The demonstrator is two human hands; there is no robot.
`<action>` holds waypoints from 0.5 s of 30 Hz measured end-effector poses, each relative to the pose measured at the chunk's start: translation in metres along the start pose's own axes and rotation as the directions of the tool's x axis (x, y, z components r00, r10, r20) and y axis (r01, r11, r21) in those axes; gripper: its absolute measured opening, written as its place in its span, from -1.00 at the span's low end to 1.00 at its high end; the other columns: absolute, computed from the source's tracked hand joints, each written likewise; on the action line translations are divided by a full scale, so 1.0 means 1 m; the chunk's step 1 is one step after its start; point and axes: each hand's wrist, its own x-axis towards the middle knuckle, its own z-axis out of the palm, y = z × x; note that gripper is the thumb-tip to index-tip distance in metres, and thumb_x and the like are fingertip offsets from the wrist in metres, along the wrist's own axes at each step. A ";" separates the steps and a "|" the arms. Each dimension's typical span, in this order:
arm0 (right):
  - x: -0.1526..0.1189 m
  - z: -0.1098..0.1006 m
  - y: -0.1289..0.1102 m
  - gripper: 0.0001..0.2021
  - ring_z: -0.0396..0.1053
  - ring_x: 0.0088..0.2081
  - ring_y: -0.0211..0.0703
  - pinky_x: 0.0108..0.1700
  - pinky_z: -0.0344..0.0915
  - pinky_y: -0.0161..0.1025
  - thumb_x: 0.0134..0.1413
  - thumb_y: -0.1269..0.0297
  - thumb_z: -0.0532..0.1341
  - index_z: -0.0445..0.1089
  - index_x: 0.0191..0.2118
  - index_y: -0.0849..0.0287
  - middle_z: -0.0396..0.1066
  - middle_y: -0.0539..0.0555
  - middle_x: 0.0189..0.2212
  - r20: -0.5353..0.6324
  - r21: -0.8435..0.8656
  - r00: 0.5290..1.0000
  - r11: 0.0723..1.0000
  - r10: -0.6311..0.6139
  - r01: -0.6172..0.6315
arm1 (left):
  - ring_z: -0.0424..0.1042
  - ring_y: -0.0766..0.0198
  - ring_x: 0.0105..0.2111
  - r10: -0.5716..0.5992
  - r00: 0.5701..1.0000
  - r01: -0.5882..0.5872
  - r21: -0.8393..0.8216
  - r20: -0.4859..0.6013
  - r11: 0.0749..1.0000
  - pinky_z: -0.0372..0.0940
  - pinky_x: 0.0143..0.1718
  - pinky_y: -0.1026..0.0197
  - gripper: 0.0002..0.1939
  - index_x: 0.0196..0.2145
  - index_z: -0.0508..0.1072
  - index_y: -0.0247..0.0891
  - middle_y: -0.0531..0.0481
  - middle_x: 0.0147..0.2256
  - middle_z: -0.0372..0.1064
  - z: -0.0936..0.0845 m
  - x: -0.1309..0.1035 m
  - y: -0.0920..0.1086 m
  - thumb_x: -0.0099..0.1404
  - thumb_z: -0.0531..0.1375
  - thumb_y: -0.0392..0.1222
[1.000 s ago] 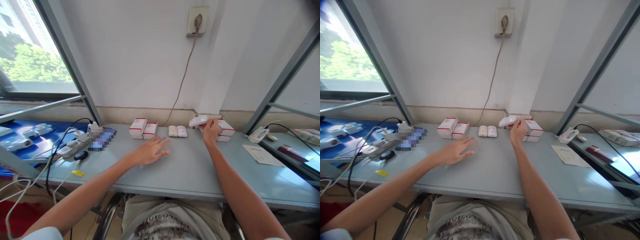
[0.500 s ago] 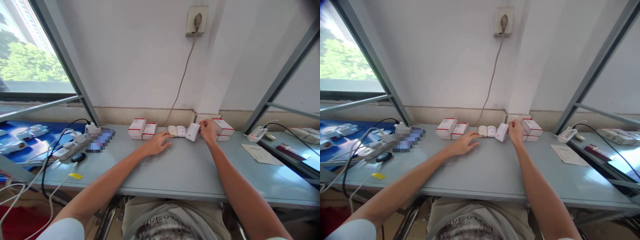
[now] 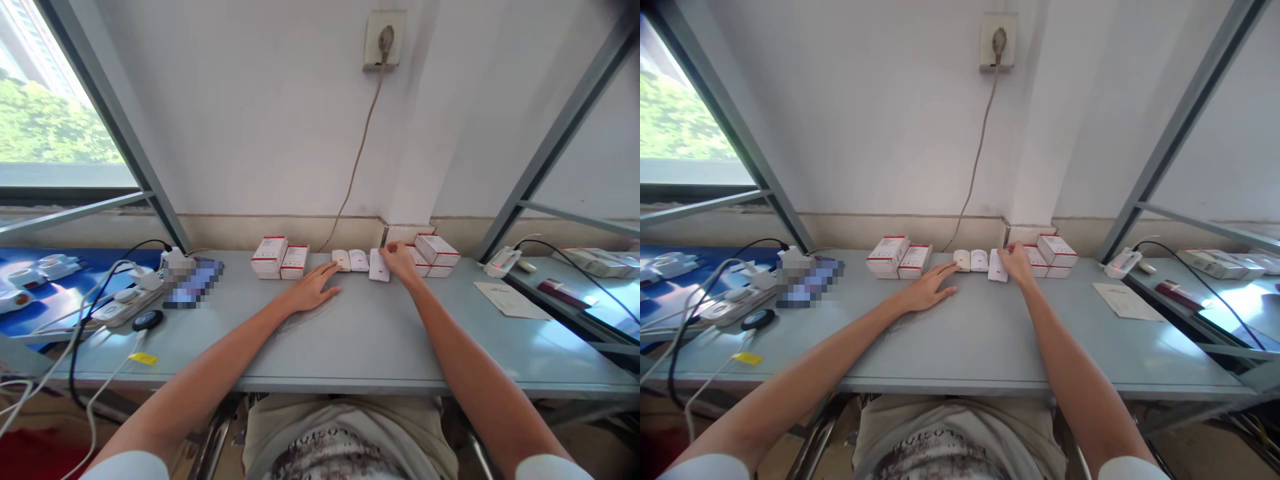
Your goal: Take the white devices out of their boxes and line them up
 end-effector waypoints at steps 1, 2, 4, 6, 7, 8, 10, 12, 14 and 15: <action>0.000 0.002 0.001 -0.68 0.50 0.00 0.11 0.10 0.36 -0.04 0.08 0.14 0.32 0.40 -0.07 0.13 0.55 0.26 -0.01 0.033 -0.025 0.999 1.000 -0.004 0.005 | 0.03 -0.02 0.54 -0.002 1.000 0.002 -0.003 -0.002 1.000 0.02 0.52 -0.18 -0.30 0.54 0.09 -0.10 -0.20 0.55 -0.03 0.000 0.000 -0.001 0.61 0.04 0.21; -0.001 0.004 0.003 -0.65 0.49 0.03 0.12 0.11 0.36 -0.04 0.05 0.18 0.32 0.40 -0.04 0.14 0.53 0.27 0.02 0.061 -0.053 0.998 0.998 -0.010 0.013 | 0.03 -0.02 0.54 -0.003 1.000 0.003 -0.005 -0.003 1.000 0.02 0.53 -0.18 -0.30 0.54 0.10 -0.10 -0.19 0.55 -0.03 0.001 0.000 -0.001 0.61 0.05 0.21; -0.001 0.008 0.006 -0.62 0.48 0.08 0.13 0.15 0.35 -0.04 0.03 0.23 0.32 0.39 0.00 0.16 0.51 0.29 0.05 0.102 -0.113 0.995 0.993 -0.021 0.032 | 0.03 -0.02 0.54 0.000 1.000 0.000 -0.006 -0.002 1.000 0.01 0.53 -0.17 -0.31 0.53 0.13 -0.11 -0.18 0.56 -0.04 0.001 0.001 -0.002 0.61 0.05 0.21; -0.002 0.011 0.010 -0.61 0.46 0.12 0.14 0.18 0.34 -0.04 0.06 0.23 0.31 0.37 0.02 0.17 0.48 0.32 0.08 0.119 -0.163 0.993 0.986 -0.025 0.044 | 0.03 -0.01 0.54 0.006 1.000 -0.006 -0.008 -0.002 1.000 0.01 0.53 -0.15 -0.32 0.52 0.15 -0.13 -0.18 0.56 -0.04 0.002 0.001 -0.003 0.61 0.05 0.20; -0.003 0.012 0.011 -0.62 0.45 0.12 0.14 0.18 0.33 -0.03 0.10 0.21 0.30 0.37 0.02 0.18 0.46 0.33 0.09 0.120 -0.184 0.992 0.981 -0.031 0.053 | 0.04 -0.01 0.53 0.010 1.000 -0.010 -0.009 -0.006 1.000 0.02 0.53 -0.15 -0.33 0.51 0.17 -0.13 -0.18 0.56 -0.03 0.002 0.001 -0.003 0.61 0.05 0.20; -0.004 0.013 0.012 -0.64 0.45 0.12 0.14 0.18 0.33 -0.02 0.14 0.18 0.29 0.36 0.03 0.18 0.44 0.34 0.10 0.116 -0.205 0.992 0.977 -0.041 0.065 | 0.05 -0.01 0.53 0.014 1.000 -0.014 -0.011 -0.012 1.000 0.03 0.53 -0.15 -0.34 0.50 0.18 -0.14 -0.18 0.55 -0.02 0.002 0.001 -0.002 0.61 0.05 0.19; -0.007 0.015 0.013 -0.68 0.44 0.10 0.14 0.18 0.32 0.01 0.23 0.14 0.24 0.36 0.02 0.18 0.42 0.35 0.11 0.089 -0.252 0.993 0.963 -0.075 0.096 | 0.08 -0.01 0.52 0.017 0.999 -0.018 -0.017 -0.028 1.000 0.06 0.52 -0.15 -0.38 0.48 0.22 -0.12 -0.19 0.54 0.01 0.000 0.000 -0.001 0.61 0.05 0.17; -0.011 0.016 0.012 -0.72 0.42 0.09 0.16 0.20 0.30 0.05 0.29 0.12 0.21 0.37 0.00 0.17 0.41 0.34 0.09 0.057 -0.303 0.990 0.942 -0.130 0.142 | 0.14 -0.01 0.49 0.021 0.999 -0.022 -0.022 -0.047 1.000 0.09 0.50 -0.15 -0.41 0.45 0.25 -0.11 -0.19 0.51 0.07 -0.002 -0.002 0.002 0.62 0.05 0.15; -0.014 0.017 0.010 -0.76 0.39 0.10 0.20 0.21 0.29 0.08 0.31 0.14 0.18 0.39 -0.03 0.16 0.42 0.32 0.05 0.041 -0.349 0.982 0.918 -0.186 0.189 | 0.23 0.00 0.43 0.028 0.997 -0.031 -0.030 -0.072 0.999 0.14 0.47 -0.13 -0.47 0.40 0.32 -0.11 -0.18 0.46 0.17 -0.006 -0.005 0.005 0.62 0.05 0.14; -0.015 0.018 0.009 -0.78 0.38 0.10 0.21 0.21 0.28 0.09 0.31 0.16 0.18 0.40 -0.05 0.15 0.42 0.31 0.03 0.046 -0.367 0.977 0.906 -0.208 0.211 | 0.28 0.01 0.39 0.034 0.996 -0.037 -0.032 -0.084 0.999 0.17 0.45 -0.13 -0.50 0.35 0.37 -0.12 -0.18 0.41 0.25 -0.008 -0.006 0.006 0.62 0.04 0.13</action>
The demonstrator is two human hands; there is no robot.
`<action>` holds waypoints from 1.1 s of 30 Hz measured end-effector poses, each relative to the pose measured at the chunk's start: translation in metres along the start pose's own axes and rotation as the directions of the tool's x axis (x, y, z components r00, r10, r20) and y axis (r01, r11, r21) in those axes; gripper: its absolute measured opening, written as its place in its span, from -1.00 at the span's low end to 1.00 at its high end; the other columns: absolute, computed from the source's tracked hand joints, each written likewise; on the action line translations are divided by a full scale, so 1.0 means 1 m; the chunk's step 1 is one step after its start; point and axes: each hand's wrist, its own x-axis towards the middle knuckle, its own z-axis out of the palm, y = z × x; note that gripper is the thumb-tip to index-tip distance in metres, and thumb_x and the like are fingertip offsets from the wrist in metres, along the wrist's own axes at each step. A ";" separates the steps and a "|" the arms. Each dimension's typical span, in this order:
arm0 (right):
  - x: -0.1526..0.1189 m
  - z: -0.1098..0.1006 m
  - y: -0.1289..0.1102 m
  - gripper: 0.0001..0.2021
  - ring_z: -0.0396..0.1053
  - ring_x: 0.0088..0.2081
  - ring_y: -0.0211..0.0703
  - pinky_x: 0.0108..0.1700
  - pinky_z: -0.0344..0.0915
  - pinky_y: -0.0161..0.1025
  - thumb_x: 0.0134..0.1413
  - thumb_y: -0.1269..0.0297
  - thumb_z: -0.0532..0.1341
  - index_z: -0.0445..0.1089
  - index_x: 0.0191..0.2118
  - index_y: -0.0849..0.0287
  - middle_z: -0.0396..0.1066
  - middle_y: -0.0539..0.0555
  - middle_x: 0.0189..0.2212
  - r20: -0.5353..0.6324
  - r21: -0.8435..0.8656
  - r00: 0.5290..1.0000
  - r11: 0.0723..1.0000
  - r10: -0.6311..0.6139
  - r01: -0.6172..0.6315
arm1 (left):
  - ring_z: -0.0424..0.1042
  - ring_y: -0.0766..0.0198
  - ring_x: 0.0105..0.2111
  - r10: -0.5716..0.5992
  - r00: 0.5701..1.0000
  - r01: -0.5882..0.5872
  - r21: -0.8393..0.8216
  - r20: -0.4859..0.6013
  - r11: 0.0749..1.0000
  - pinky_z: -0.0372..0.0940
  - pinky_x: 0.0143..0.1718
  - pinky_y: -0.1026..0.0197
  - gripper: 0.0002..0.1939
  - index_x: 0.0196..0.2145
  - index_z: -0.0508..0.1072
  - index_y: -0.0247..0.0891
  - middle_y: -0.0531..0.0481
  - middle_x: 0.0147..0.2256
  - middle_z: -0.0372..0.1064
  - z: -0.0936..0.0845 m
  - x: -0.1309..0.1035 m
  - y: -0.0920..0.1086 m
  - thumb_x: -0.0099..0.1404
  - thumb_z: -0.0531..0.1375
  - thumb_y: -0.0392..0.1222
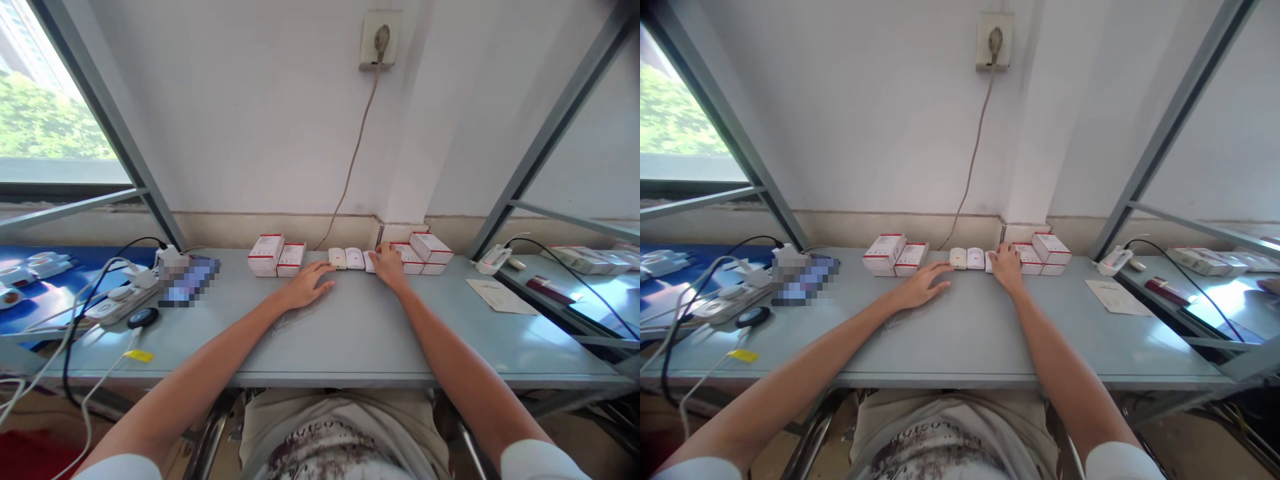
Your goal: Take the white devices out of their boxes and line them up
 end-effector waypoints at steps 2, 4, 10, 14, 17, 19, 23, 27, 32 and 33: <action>-0.001 -0.001 -0.003 -0.82 0.38 0.08 0.22 0.21 0.29 0.09 0.28 0.22 0.19 0.43 -0.09 0.14 0.44 0.29 0.00 0.020 -0.032 0.999 0.999 -0.028 0.029 | 0.38 0.01 0.27 0.014 1.000 -0.014 0.009 -0.014 1.000 0.26 0.36 -0.12 -0.57 0.21 0.48 -0.14 -0.17 0.25 0.41 -0.004 -0.002 0.002 0.62 0.04 0.12; -0.002 -0.001 -0.006 -0.83 0.39 0.07 0.23 0.21 0.29 0.08 0.24 0.26 0.22 0.47 -0.09 0.13 0.44 0.30 -0.01 0.050 -0.054 0.998 0.998 -0.036 0.039 | 0.44 0.00 0.14 0.022 1.000 -0.022 0.033 0.000 0.999 0.32 0.27 -0.12 -0.60 0.05 0.56 -0.16 -0.16 0.08 0.51 -0.007 -0.002 0.004 0.61 0.05 0.11; 0.000 -0.003 -0.008 -0.68 0.40 0.15 0.26 0.25 0.28 0.06 0.21 0.35 0.21 0.53 0.05 0.18 0.46 0.33 0.06 0.114 -0.067 0.993 0.997 -0.041 0.048 | 0.45 0.00 0.01 0.009 0.999 -0.011 0.064 0.038 0.998 0.35 0.16 -0.10 -0.57 -0.11 0.61 -0.17 -0.15 -0.10 0.53 -0.009 -0.003 0.007 0.59 0.05 0.12; -0.001 0.000 -0.006 -0.60 0.43 0.14 0.22 0.28 0.28 0.05 0.24 0.42 0.15 0.52 0.14 0.20 0.48 0.33 0.10 0.131 -0.035 0.989 0.996 -0.072 0.077 | 0.44 -0.02 0.02 0.005 0.999 -0.008 0.082 0.041 0.997 0.34 0.15 -0.10 -0.60 -0.13 0.60 -0.16 -0.14 -0.11 0.53 -0.013 -0.004 0.011 0.58 0.06 0.10; -0.003 0.000 -0.008 -0.58 0.43 0.15 0.19 0.29 0.28 0.07 0.28 0.38 0.14 0.50 0.19 0.21 0.49 0.33 0.12 0.124 -0.014 0.988 0.995 -0.094 0.096 | 0.42 -0.04 0.03 0.002 0.999 -0.007 0.104 0.049 0.995 0.34 0.13 -0.10 -0.60 -0.13 0.60 -0.17 -0.15 -0.10 0.53 -0.015 -0.004 0.013 0.59 0.06 0.09; -0.002 -0.008 -0.009 -0.59 0.39 0.18 0.22 0.31 0.27 0.11 0.32 0.32 0.14 0.48 0.20 0.21 0.49 0.34 0.13 0.065 -0.009 0.988 0.990 -0.140 0.141 | 0.41 -0.04 0.02 0.013 0.999 -0.018 0.106 0.050 0.994 0.34 0.13 -0.11 -0.60 -0.12 0.60 -0.19 -0.15 -0.10 0.54 -0.015 -0.004 0.013 0.60 0.06 0.08; 0.005 -0.039 -0.006 -0.60 0.29 0.26 0.29 0.33 0.19 0.22 0.40 0.30 0.05 0.45 0.21 0.23 0.43 0.41 0.19 -0.200 -0.091 0.964 0.983 -0.176 0.161 | 0.41 -0.03 0.00 0.037 0.999 -0.039 0.113 0.026 0.993 0.33 0.13 -0.11 -0.60 -0.08 0.59 -0.20 -0.16 -0.09 0.53 -0.012 -0.003 0.010 0.61 0.04 0.06; 0.009 -0.063 0.008 -0.54 0.12 0.38 0.39 0.32 0.12 0.35 0.36 0.32 0.10 0.33 0.30 0.29 0.27 0.49 0.33 -0.443 -0.192 0.896 0.971 0.042 -0.140 | 0.41 -0.02 0.02 0.057 0.998 -0.057 0.101 0.005 0.993 0.33 0.16 -0.11 -0.64 -0.05 0.58 -0.19 -0.14 -0.06 0.51 -0.010 -0.002 0.006 0.61 0.06 0.04; 0.008 -0.062 0.028 -0.45 -0.09 0.47 0.48 0.36 -0.01 0.37 0.38 0.20 0.18 0.26 0.38 0.31 0.06 0.57 0.43 -0.509 -0.207 0.837 0.915 0.202 -0.347 | 0.40 0.00 0.02 0.080 0.996 -0.077 0.091 -0.036 0.993 0.34 0.16 -0.11 -0.68 -0.03 0.57 -0.17 -0.13 -0.01 0.48 -0.011 -0.002 0.006 0.61 0.07 0.00; 0.008 -0.061 0.031 -0.43 -0.07 0.46 0.50 0.36 0.00 0.38 0.36 0.19 0.22 0.26 0.38 0.32 0.06 0.58 0.43 -0.494 -0.208 0.838 0.905 0.231 -0.372 | 0.39 0.00 0.01 0.085 0.996 -0.081 0.093 -0.041 0.992 0.34 0.16 -0.11 -0.69 -0.03 0.57 -0.17 -0.13 -0.01 0.48 -0.011 -0.002 0.006 0.61 0.07 -0.01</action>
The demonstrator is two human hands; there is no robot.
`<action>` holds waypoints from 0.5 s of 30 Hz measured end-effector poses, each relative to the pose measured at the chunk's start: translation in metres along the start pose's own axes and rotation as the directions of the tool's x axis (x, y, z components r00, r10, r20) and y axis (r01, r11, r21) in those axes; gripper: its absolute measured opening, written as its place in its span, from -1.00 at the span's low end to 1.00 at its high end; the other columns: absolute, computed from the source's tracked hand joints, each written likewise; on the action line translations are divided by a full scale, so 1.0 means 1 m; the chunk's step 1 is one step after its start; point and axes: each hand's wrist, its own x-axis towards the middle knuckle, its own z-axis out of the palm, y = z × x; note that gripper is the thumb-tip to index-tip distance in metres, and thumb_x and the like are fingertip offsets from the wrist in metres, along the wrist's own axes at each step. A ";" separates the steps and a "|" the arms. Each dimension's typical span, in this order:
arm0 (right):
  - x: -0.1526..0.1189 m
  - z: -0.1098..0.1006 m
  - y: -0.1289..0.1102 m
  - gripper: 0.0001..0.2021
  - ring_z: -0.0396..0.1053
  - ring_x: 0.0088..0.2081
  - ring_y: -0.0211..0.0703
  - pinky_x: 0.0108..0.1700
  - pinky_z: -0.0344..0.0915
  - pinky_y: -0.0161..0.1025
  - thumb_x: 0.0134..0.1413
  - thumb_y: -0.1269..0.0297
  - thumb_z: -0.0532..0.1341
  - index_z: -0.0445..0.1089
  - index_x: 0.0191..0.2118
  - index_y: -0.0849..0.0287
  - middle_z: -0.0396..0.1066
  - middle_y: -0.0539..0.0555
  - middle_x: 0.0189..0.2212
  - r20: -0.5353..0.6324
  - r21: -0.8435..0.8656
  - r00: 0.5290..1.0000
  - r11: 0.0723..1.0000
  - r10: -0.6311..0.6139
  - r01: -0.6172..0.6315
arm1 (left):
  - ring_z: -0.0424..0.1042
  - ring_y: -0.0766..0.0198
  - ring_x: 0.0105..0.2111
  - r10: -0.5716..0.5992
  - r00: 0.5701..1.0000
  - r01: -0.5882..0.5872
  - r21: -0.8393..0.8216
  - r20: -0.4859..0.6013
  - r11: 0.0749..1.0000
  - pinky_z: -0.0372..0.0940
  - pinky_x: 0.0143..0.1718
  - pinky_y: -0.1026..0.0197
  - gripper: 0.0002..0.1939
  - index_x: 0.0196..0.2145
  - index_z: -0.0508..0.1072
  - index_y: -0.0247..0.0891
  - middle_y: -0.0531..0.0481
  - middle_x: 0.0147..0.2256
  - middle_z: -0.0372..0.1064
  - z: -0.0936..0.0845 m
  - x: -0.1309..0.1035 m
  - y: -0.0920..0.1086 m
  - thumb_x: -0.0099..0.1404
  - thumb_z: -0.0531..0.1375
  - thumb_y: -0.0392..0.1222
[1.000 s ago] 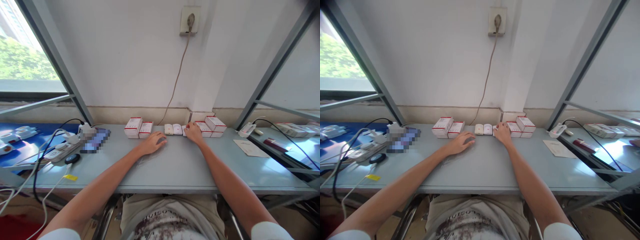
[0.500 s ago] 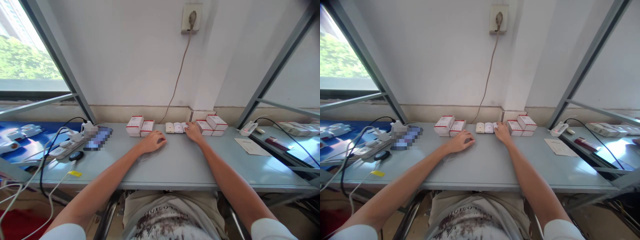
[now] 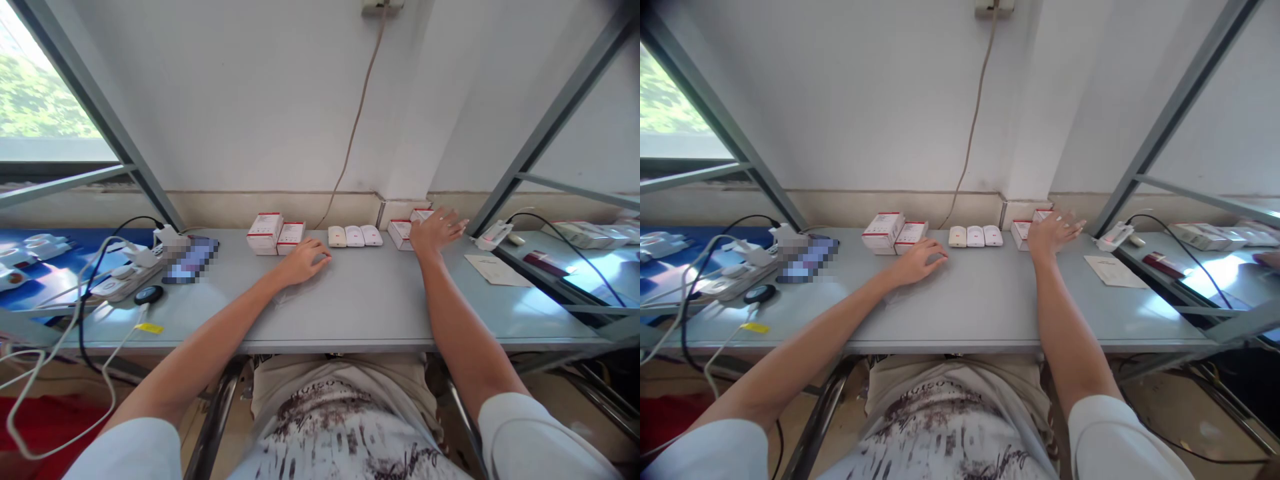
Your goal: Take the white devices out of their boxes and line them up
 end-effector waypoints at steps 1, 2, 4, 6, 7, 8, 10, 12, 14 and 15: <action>0.000 0.001 0.002 -0.42 -0.03 0.44 0.51 0.34 0.02 0.39 0.32 0.20 0.24 0.27 0.36 0.34 0.07 0.60 0.42 0.029 -0.017 0.999 1.000 0.015 -0.014 | 0.39 0.00 0.01 0.002 1.000 -0.002 0.002 -0.005 1.000 0.34 0.16 -0.12 -0.69 -0.03 0.57 -0.17 -0.13 -0.01 0.48 0.000 0.000 0.000 0.61 0.07 -0.01; 0.001 0.003 0.003 -0.42 0.02 0.41 0.51 0.32 0.06 0.39 0.29 0.22 0.27 0.29 0.34 0.35 0.11 0.61 0.40 0.056 -0.034 0.998 0.999 0.022 -0.020 | 0.39 0.00 0.01 0.002 1.000 -0.002 0.003 -0.010 1.000 0.34 0.16 -0.12 -0.69 -0.03 0.57 -0.16 -0.13 -0.01 0.48 0.000 0.000 0.001 0.60 0.08 -0.01; 0.004 0.003 0.006 -0.45 0.13 0.36 0.47 0.29 0.12 0.38 0.24 0.27 0.28 0.32 0.29 0.36 0.22 0.60 0.31 0.096 -0.068 0.995 0.997 0.033 -0.027 | 0.39 0.00 0.01 -0.001 1.000 0.001 -0.001 -0.026 1.000 0.34 0.17 -0.14 -0.69 -0.02 0.58 -0.16 -0.13 -0.01 0.47 0.000 0.000 0.002 0.60 0.08 -0.02; 0.007 0.003 0.007 -0.49 0.19 0.32 0.41 0.28 0.14 0.34 0.22 0.32 0.27 0.34 0.25 0.38 0.28 0.59 0.26 0.114 -0.090 0.992 0.995 0.047 -0.037 | 0.40 0.00 0.02 0.000 0.999 0.000 -0.004 -0.048 1.000 0.35 0.17 -0.15 -0.70 0.00 0.57 -0.16 -0.13 -0.01 0.47 -0.001 0.000 0.003 0.60 0.08 -0.03; 0.008 0.002 0.008 -0.49 0.20 0.31 0.41 0.29 0.13 0.33 0.20 0.34 0.27 0.34 0.24 0.39 0.28 0.59 0.26 0.116 -0.097 0.991 0.994 0.058 -0.047 | 0.40 0.00 0.02 0.003 0.998 -0.003 -0.003 -0.061 1.000 0.35 0.17 -0.15 -0.70 0.00 0.57 -0.16 -0.13 -0.01 0.47 -0.001 0.001 0.003 0.60 0.08 -0.03; 0.009 0.002 0.009 -0.49 0.20 0.31 0.41 0.29 0.13 0.32 0.20 0.34 0.28 0.34 0.24 0.40 0.28 0.60 0.26 0.118 -0.102 0.991 0.993 0.068 -0.056 | 0.40 0.00 0.02 0.008 0.997 -0.008 -0.001 -0.074 1.000 0.35 0.17 -0.15 -0.70 0.01 0.57 -0.16 -0.13 -0.02 0.47 -0.001 0.001 0.003 0.60 0.08 -0.03; 0.010 0.001 0.011 -0.50 0.20 0.31 0.43 0.29 0.12 0.33 0.20 0.34 0.28 0.33 0.22 0.40 0.29 0.61 0.24 0.123 -0.103 0.990 0.993 0.075 -0.062 | 0.41 0.01 0.00 0.021 0.994 -0.020 0.009 -0.103 1.000 0.36 0.16 -0.14 -0.70 0.01 0.56 -0.17 -0.13 -0.03 0.47 0.000 0.001 0.003 0.61 0.08 -0.03; 0.010 0.000 0.011 -0.53 0.22 0.29 0.43 0.25 0.16 0.34 0.20 0.34 0.28 0.34 0.19 0.38 0.32 0.58 0.18 0.126 -0.105 0.989 0.992 0.077 -0.064 | 0.41 0.02 -0.01 0.033 0.991 -0.031 0.018 -0.131 0.999 0.36 0.16 -0.13 -0.70 0.02 0.56 -0.17 -0.13 -0.04 0.48 0.000 0.002 0.002 0.61 0.07 -0.04; 0.009 -0.002 0.008 -0.56 0.24 0.26 0.42 0.20 0.20 0.32 0.17 0.34 0.31 0.35 0.15 0.34 0.33 0.53 0.13 0.102 -0.109 0.991 0.992 0.082 -0.070 | 0.41 0.02 0.00 0.047 0.986 -0.043 0.026 -0.158 0.999 0.35 0.17 -0.13 -0.70 0.02 0.56 -0.18 -0.13 -0.04 0.48 0.000 0.002 0.002 0.62 0.07 -0.04; 0.008 -0.003 0.005 -0.55 0.24 0.24 0.41 0.18 0.21 0.31 0.15 0.32 0.34 0.35 0.14 0.32 0.33 0.52 0.13 0.076 -0.101 0.994 0.992 0.082 -0.074 | 0.41 0.02 0.01 0.052 0.984 -0.048 0.029 -0.171 0.998 0.35 0.17 -0.12 -0.70 0.02 0.56 -0.18 -0.13 -0.04 0.49 0.000 0.003 0.003 0.62 0.07 -0.04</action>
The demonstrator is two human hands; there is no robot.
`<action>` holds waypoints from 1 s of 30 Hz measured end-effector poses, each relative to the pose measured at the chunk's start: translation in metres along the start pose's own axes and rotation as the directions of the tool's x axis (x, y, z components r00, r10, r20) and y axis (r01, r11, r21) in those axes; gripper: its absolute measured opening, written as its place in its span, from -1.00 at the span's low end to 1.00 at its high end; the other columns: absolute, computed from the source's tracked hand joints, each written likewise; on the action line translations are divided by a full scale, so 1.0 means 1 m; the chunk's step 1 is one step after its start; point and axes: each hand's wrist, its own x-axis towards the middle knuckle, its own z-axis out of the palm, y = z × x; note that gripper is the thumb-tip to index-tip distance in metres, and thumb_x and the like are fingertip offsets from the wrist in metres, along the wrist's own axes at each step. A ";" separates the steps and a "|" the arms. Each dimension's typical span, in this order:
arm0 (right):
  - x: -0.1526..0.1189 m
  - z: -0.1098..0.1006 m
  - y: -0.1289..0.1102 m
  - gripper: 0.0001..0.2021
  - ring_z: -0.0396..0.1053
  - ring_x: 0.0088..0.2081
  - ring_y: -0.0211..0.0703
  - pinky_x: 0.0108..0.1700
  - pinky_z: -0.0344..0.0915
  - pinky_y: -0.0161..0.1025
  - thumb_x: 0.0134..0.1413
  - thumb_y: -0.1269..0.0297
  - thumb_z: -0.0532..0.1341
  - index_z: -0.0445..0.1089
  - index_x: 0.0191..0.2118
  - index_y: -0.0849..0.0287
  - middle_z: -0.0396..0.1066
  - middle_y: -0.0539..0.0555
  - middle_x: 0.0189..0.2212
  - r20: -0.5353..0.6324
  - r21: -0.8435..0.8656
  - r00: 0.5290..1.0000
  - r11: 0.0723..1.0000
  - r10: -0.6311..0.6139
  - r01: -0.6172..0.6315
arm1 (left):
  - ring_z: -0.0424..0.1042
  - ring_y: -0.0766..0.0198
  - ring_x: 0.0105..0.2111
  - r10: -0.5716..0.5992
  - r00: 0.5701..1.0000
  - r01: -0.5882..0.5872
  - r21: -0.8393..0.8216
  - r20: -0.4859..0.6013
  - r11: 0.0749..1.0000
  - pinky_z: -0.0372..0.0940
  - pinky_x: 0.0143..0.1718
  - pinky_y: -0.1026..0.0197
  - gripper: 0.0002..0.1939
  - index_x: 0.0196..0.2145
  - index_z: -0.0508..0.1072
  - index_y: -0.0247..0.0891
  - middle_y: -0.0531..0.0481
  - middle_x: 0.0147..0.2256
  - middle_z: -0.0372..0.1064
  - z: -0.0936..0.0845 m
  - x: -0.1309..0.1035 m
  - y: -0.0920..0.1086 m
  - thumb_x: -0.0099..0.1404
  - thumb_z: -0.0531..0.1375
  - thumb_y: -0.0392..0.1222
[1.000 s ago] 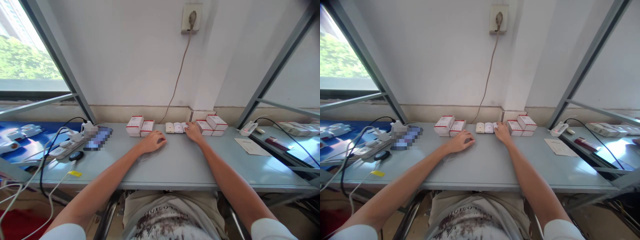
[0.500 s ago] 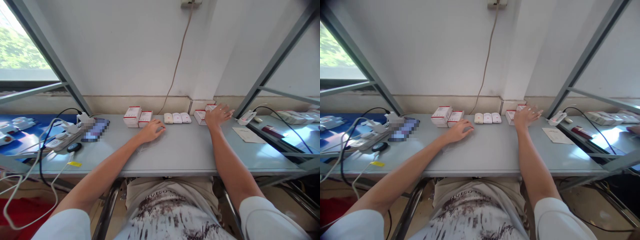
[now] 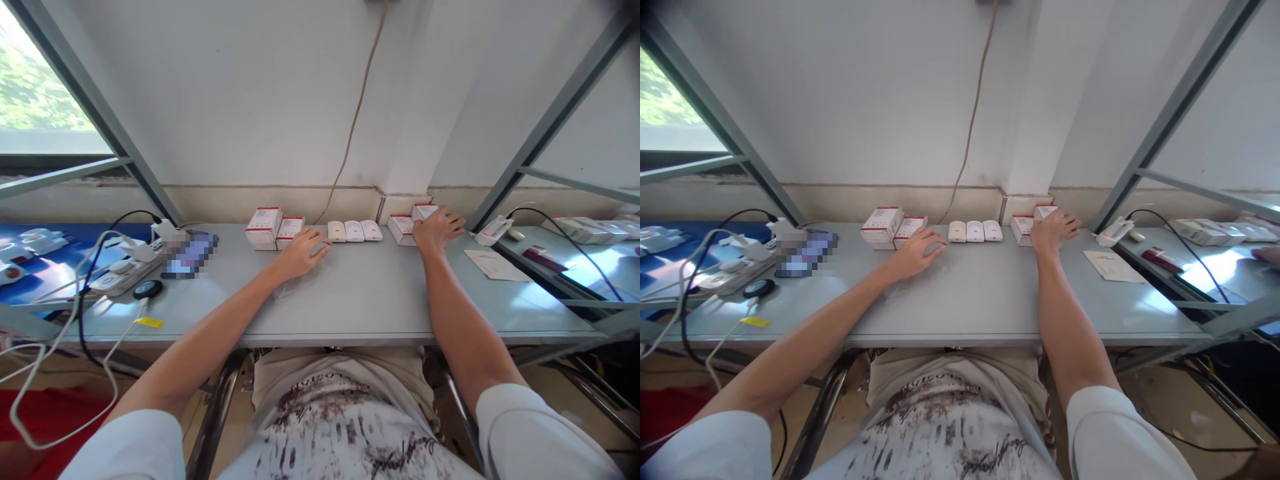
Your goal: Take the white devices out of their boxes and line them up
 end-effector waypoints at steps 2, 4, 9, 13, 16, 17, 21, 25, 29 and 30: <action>-0.003 -0.003 -0.009 -0.50 0.22 0.23 0.42 0.18 0.21 0.33 0.14 0.25 0.35 0.33 0.16 0.30 0.30 0.50 0.15 -0.066 0.054 0.998 0.998 -0.011 0.015 | 0.42 0.01 0.02 0.007 1.000 -0.007 0.008 -0.024 1.000 0.34 0.17 -0.12 -0.70 0.04 0.55 -0.19 -0.13 -0.03 0.49 -0.001 0.001 0.002 0.63 0.07 -0.04; -0.009 -0.006 -0.022 -0.44 0.20 0.24 0.43 0.21 0.17 0.39 0.17 0.17 0.32 0.27 0.23 0.27 0.25 0.50 0.19 -0.117 0.158 0.992 0.986 -0.042 0.061 | 0.43 0.01 0.03 0.006 0.999 -0.006 0.010 -0.043 1.000 0.34 0.18 -0.12 -0.69 0.07 0.53 -0.19 -0.14 -0.02 0.50 -0.003 0.001 0.004 0.63 0.07 -0.04; -0.045 -0.002 -0.060 -0.31 0.21 0.29 0.36 0.27 0.20 0.38 0.20 0.06 0.24 0.07 0.36 0.14 0.22 0.39 0.23 -0.056 0.539 0.974 0.815 -0.220 0.215 | 0.42 0.02 0.03 -0.034 0.996 0.032 -0.024 -0.088 0.999 0.34 0.18 -0.11 -0.67 0.18 0.46 -0.15 -0.12 -0.03 0.50 -0.006 0.002 0.010 0.63 0.07 0.00; -0.091 0.003 -0.084 -0.24 0.30 0.24 0.25 0.31 0.28 0.26 0.24 -0.08 0.26 0.04 0.39 0.17 0.24 0.40 0.21 0.080 0.795 0.900 0.571 -0.429 0.202 | 0.42 -0.01 0.07 -0.030 0.995 0.027 -0.041 -0.091 0.999 0.34 0.21 -0.15 -0.56 0.32 0.32 -0.13 -0.16 0.06 0.45 -0.003 0.001 0.008 0.61 0.12 0.05; -0.119 0.001 -0.094 -0.19 0.31 0.26 0.22 0.31 0.33 0.25 0.30 -0.17 0.24 -0.01 0.46 0.14 0.23 0.38 0.23 0.141 0.895 0.815 0.425 -0.561 0.137 | 0.43 -0.05 0.14 -0.037 0.996 0.029 -0.092 -0.086 0.995 0.36 0.21 -0.17 -0.41 0.39 0.20 -0.11 -0.23 0.18 0.38 0.001 0.000 0.004 0.55 0.20 0.13; -0.125 0.000 -0.096 -0.19 0.30 0.28 0.21 0.32 0.33 0.25 0.32 -0.20 0.23 -0.02 0.48 0.10 0.22 0.37 0.26 0.158 0.915 0.784 0.387 -0.600 0.112 | 0.43 -0.06 0.15 -0.050 0.994 0.039 -0.117 -0.092 0.992 0.38 0.19 -0.17 -0.37 0.38 0.18 -0.12 -0.25 0.19 0.36 0.003 -0.001 0.003 0.53 0.24 0.16; -0.133 -0.008 -0.099 -0.11 0.28 0.31 0.20 0.35 0.32 0.29 0.27 -0.26 0.28 -0.05 0.51 -0.01 0.20 0.30 0.32 0.215 0.952 0.691 0.305 -0.691 0.008 | 0.44 -0.08 0.18 -0.124 0.980 0.090 -0.214 -0.153 0.973 0.41 0.16 -0.17 -0.28 0.33 0.17 -0.13 -0.27 0.21 0.34 0.010 -0.001 0.003 0.43 0.33 0.22; -0.133 -0.018 -0.097 0.01 0.37 0.25 0.18 0.30 0.39 0.22 0.16 -0.31 0.37 -0.09 0.51 0.01 0.31 0.28 0.23 0.269 0.962 0.623 0.242 -0.734 -0.131 | 0.40 -0.10 0.28 -0.149 0.969 0.079 -0.325 -0.197 0.942 0.42 0.19 -0.15 -0.12 0.41 0.06 -0.08 -0.32 0.35 0.21 0.011 0.003 0.013 0.38 0.38 0.24; -0.133 -0.025 -0.098 0.02 0.45 0.16 0.18 0.16 0.50 0.14 0.08 -0.41 0.37 0.00 0.46 0.02 0.44 0.24 0.09 0.305 0.951 0.617 0.197 -0.725 -0.238 | 0.40 -0.12 0.29 -0.169 0.967 0.095 -0.347 -0.191 0.933 0.39 0.26 -0.17 -0.14 0.44 0.07 -0.08 -0.32 0.38 0.19 0.007 0.005 0.021 0.40 0.35 0.26; -0.132 -0.026 -0.099 -0.01 0.46 0.13 0.17 0.11 0.53 0.13 0.08 -0.46 0.34 0.05 0.43 0.00 0.45 0.23 0.07 0.308 0.949 0.628 0.189 -0.714 -0.251 | 0.39 -0.11 0.29 -0.180 0.963 0.102 -0.353 -0.198 0.930 0.39 0.26 -0.16 -0.17 0.43 0.09 -0.11 -0.32 0.36 0.22 0.007 0.005 0.021 0.43 0.31 0.27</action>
